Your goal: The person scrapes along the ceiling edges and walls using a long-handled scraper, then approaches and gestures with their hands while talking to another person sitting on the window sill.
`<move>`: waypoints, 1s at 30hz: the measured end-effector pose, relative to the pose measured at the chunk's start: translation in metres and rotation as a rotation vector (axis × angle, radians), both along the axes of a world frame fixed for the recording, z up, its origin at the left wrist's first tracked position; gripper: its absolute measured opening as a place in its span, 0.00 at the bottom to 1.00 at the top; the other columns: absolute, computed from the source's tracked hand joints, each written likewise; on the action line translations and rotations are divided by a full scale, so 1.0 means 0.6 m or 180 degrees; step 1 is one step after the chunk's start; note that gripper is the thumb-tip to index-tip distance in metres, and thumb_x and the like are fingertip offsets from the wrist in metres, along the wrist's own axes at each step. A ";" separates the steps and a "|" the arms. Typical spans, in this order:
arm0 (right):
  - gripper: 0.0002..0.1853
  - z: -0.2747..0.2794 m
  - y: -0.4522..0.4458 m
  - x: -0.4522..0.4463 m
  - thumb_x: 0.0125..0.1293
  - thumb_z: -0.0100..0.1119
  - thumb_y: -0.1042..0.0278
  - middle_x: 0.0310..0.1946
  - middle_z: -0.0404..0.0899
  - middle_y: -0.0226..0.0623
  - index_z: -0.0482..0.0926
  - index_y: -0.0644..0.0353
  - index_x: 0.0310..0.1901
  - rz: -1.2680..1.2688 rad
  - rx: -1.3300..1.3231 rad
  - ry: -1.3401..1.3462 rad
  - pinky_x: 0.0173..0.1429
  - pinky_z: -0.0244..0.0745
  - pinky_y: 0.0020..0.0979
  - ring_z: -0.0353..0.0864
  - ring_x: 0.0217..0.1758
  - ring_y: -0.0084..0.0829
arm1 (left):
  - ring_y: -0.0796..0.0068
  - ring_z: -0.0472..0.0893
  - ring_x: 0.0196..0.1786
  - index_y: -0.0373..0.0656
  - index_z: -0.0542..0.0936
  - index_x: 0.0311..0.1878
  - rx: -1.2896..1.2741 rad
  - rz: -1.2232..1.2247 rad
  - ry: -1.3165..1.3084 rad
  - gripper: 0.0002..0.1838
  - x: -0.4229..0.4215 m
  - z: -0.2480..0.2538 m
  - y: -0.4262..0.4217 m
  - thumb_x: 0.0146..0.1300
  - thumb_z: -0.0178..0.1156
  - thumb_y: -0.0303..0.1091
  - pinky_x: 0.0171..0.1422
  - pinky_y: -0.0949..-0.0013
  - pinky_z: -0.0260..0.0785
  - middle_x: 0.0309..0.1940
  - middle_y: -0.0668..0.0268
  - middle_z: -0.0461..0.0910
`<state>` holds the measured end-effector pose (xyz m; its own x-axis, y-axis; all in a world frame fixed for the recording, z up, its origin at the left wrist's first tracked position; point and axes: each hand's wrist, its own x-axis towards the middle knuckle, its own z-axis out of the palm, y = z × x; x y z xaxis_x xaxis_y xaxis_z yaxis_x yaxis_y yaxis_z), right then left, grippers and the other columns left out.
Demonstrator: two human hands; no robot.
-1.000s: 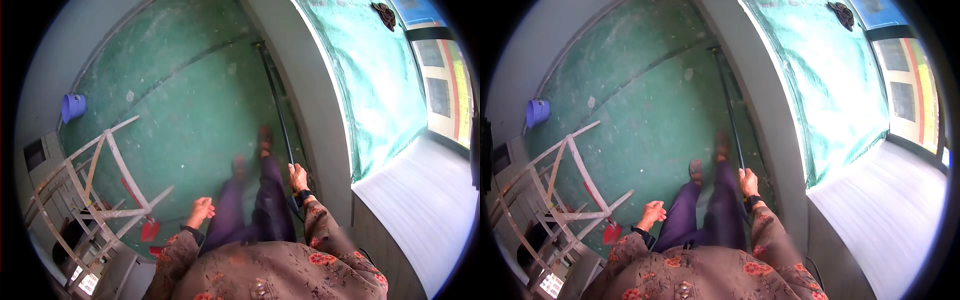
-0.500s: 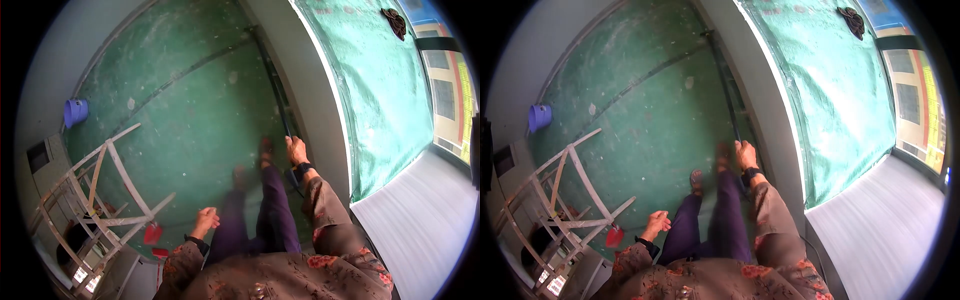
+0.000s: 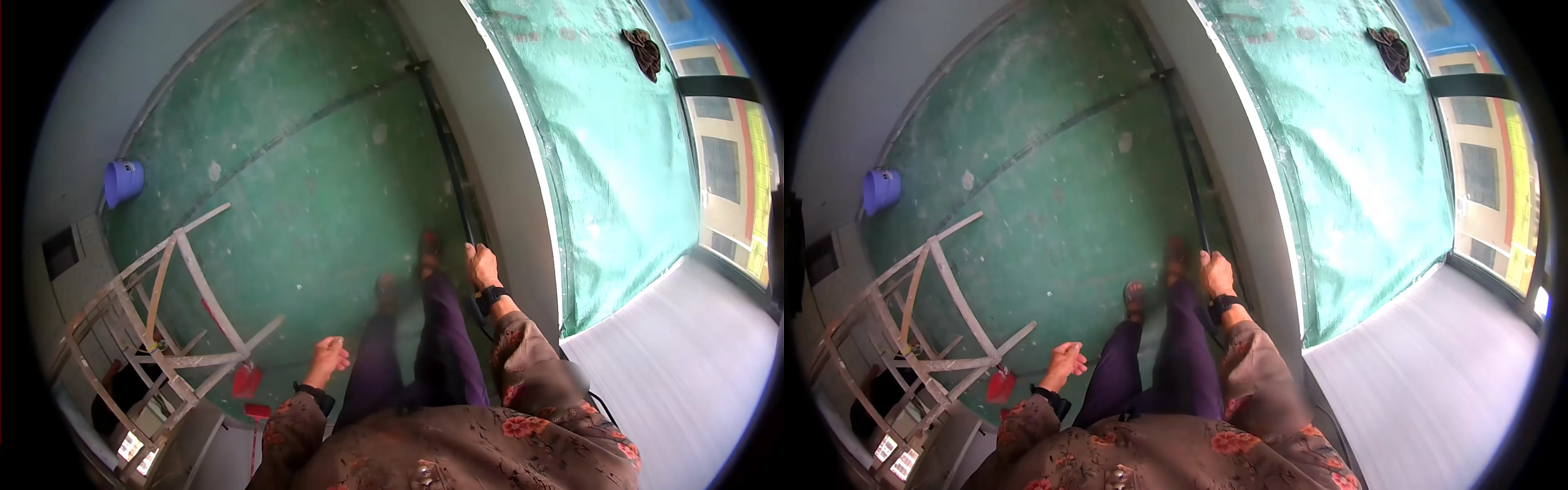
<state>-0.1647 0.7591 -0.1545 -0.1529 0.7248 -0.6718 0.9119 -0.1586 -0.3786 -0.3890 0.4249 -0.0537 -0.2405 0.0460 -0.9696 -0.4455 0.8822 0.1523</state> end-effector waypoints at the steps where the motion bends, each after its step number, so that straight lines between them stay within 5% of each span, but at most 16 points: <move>1: 0.24 -0.006 0.006 -0.006 0.66 0.43 0.48 0.34 0.75 0.60 0.74 0.67 0.34 -0.0038 0.0011 0.0027 0.46 0.68 0.50 0.73 0.43 0.59 | 0.73 0.76 0.18 0.34 0.73 0.48 -0.0013 0.0006 0.0015 0.16 -0.002 -0.002 0.002 0.66 0.51 0.38 0.18 0.74 0.67 0.24 0.60 0.77; 24: 0.23 -0.219 0.065 -0.051 0.65 0.44 0.49 0.32 0.76 0.61 0.73 0.66 0.37 -0.0116 0.0152 0.0189 0.44 0.69 0.51 0.74 0.41 0.60 | 0.73 0.78 0.21 0.37 0.73 0.51 -0.0197 -0.0130 -0.0262 0.17 0.034 -0.069 0.014 0.67 0.49 0.40 0.21 0.74 0.68 0.26 0.60 0.77; 30: 0.22 -0.186 -0.013 0.020 0.64 0.45 0.47 0.31 0.76 0.60 0.73 0.63 0.37 -0.0065 0.0046 -0.0003 0.43 0.68 0.53 0.74 0.38 0.61 | 0.73 0.78 0.21 0.35 0.72 0.52 -0.0185 0.0020 -0.0280 0.17 0.037 -0.052 0.032 0.67 0.49 0.39 0.22 0.74 0.68 0.26 0.60 0.78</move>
<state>-0.1527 0.7515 -0.2660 -0.1374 0.7375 -0.6612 0.9088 -0.1717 -0.3803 -0.3668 0.4440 -0.0847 -0.1545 -0.0122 -0.9879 -0.4605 0.8856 0.0611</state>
